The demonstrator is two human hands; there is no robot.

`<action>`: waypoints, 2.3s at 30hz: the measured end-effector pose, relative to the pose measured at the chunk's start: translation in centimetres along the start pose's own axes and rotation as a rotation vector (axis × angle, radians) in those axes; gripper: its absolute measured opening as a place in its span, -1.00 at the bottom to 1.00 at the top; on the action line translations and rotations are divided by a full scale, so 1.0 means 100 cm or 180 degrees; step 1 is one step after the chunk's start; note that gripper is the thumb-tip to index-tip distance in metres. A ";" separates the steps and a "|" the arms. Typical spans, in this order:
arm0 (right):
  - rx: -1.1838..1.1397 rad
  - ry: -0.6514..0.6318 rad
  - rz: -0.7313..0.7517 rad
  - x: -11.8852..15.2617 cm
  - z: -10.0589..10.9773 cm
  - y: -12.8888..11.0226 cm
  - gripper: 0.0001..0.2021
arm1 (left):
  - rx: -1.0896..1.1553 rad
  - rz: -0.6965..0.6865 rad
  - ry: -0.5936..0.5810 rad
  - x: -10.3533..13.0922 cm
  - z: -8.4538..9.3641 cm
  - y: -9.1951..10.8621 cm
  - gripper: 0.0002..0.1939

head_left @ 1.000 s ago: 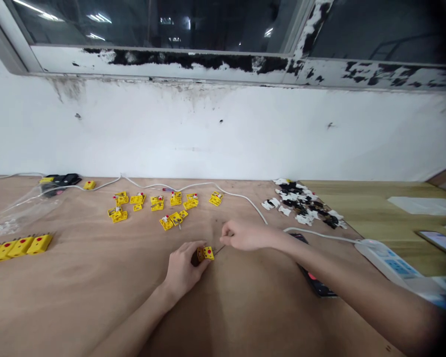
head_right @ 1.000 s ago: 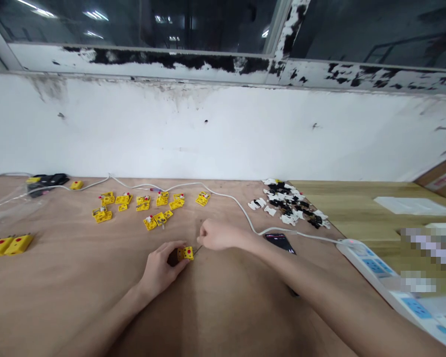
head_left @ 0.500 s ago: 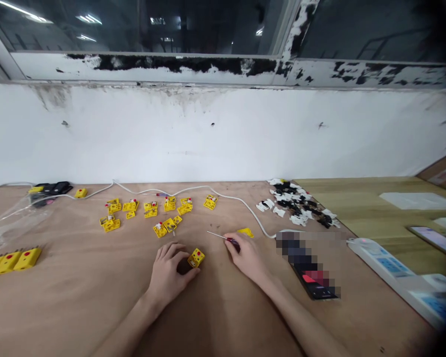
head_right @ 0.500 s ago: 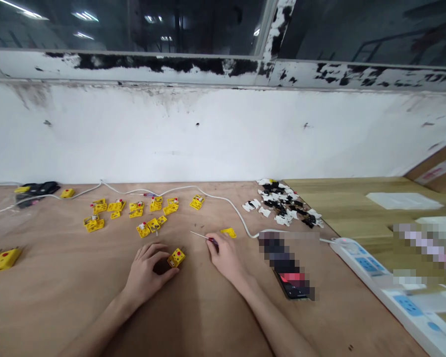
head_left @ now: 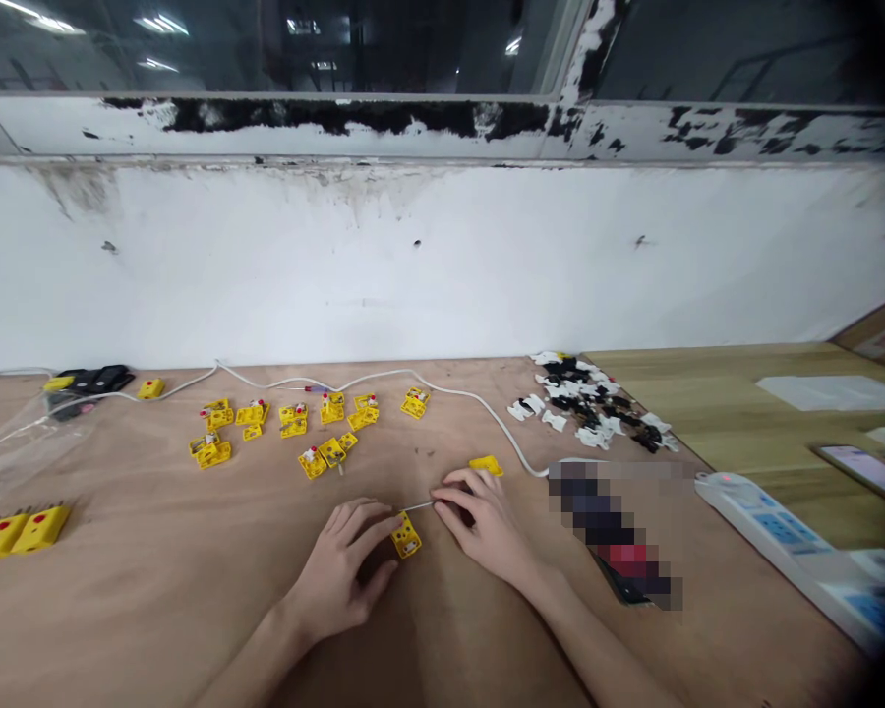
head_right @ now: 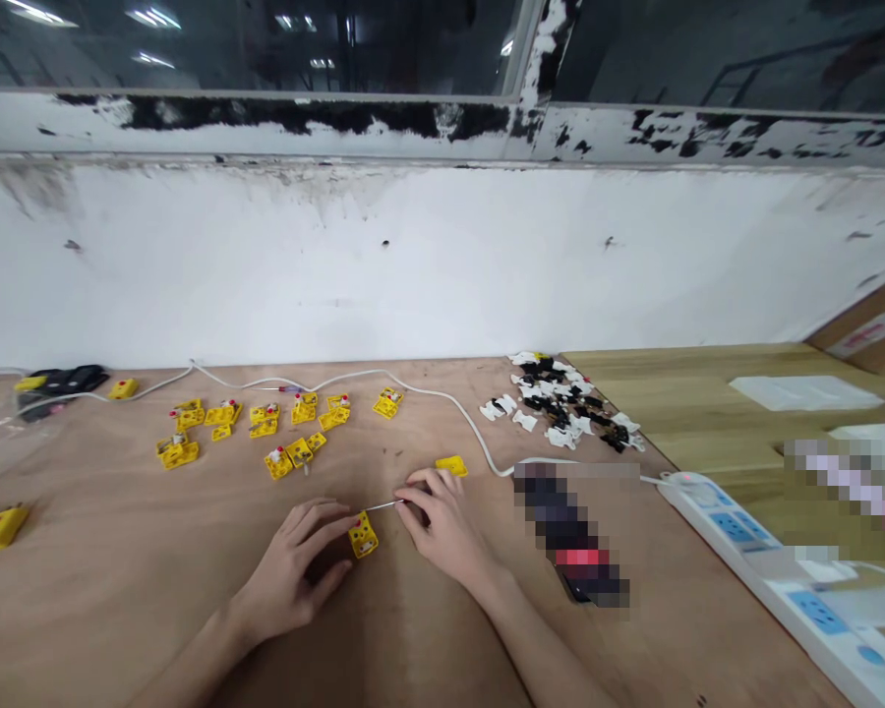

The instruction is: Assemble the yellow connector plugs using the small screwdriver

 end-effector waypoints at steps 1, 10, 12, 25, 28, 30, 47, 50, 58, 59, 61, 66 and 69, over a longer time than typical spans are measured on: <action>0.0001 0.0037 -0.0037 0.000 0.002 0.004 -0.76 | -0.0087 0.0020 -0.0065 0.000 -0.002 -0.001 -0.51; 0.0438 0.0421 -0.0644 0.004 0.021 0.081 -0.55 | -0.0043 0.0042 0.0059 0.000 -0.002 -0.004 -0.79; 0.0324 0.0314 -0.0668 0.004 0.019 0.085 -0.56 | 0.0077 0.0068 0.0078 -0.001 -0.002 -0.006 -0.83; -0.0077 0.0485 -0.0382 -0.003 0.028 0.069 -0.81 | -0.0135 0.0585 0.0027 0.000 -0.004 -0.023 -0.65; -0.0057 0.0389 -0.0247 -0.005 0.030 0.063 -0.82 | -0.0222 0.0707 0.0024 0.000 -0.004 -0.027 -0.66; -0.0022 0.0431 -0.0267 -0.007 0.032 0.062 -0.83 | -0.0215 0.0743 -0.0001 0.000 -0.005 -0.029 -0.65; -0.1106 0.0270 -0.0212 -0.008 0.019 0.052 -0.88 | -0.0132 0.0772 -0.0045 0.000 -0.004 -0.029 -0.63; -0.1126 0.0201 -0.0167 -0.005 0.020 0.052 -0.77 | -0.0133 0.0774 -0.0074 0.000 -0.005 -0.028 -0.63; -0.0302 0.0087 -0.0132 -0.003 0.026 0.052 -0.45 | -0.0133 0.0824 -0.0117 0.001 -0.006 -0.029 -0.64; -0.0277 0.0056 -0.0130 -0.003 0.026 0.052 -0.44 | -0.0137 0.0830 -0.0121 0.001 -0.006 -0.029 -0.64; -0.0196 0.0070 -0.0154 -0.003 0.028 0.052 -0.41 | -0.0143 0.0848 -0.0137 0.000 -0.006 -0.029 -0.64; -0.0112 -0.0168 -0.0096 -0.003 0.023 0.052 -0.25 | -0.0101 0.0860 -0.0174 0.000 -0.007 -0.029 -0.64; -0.0233 -0.0179 -0.0069 -0.004 0.021 0.054 -0.38 | -0.0085 0.0868 -0.0173 0.001 -0.007 -0.030 -0.64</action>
Point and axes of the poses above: each hand's wrist, its own x-axis away from the middle knuckle, its own z-axis out of the back of the hand, y = z × x, the point moved 8 cm from there along -x, towards the middle knuckle, and after that the axes turned 5 degrees about x, right-handed, at the moved point
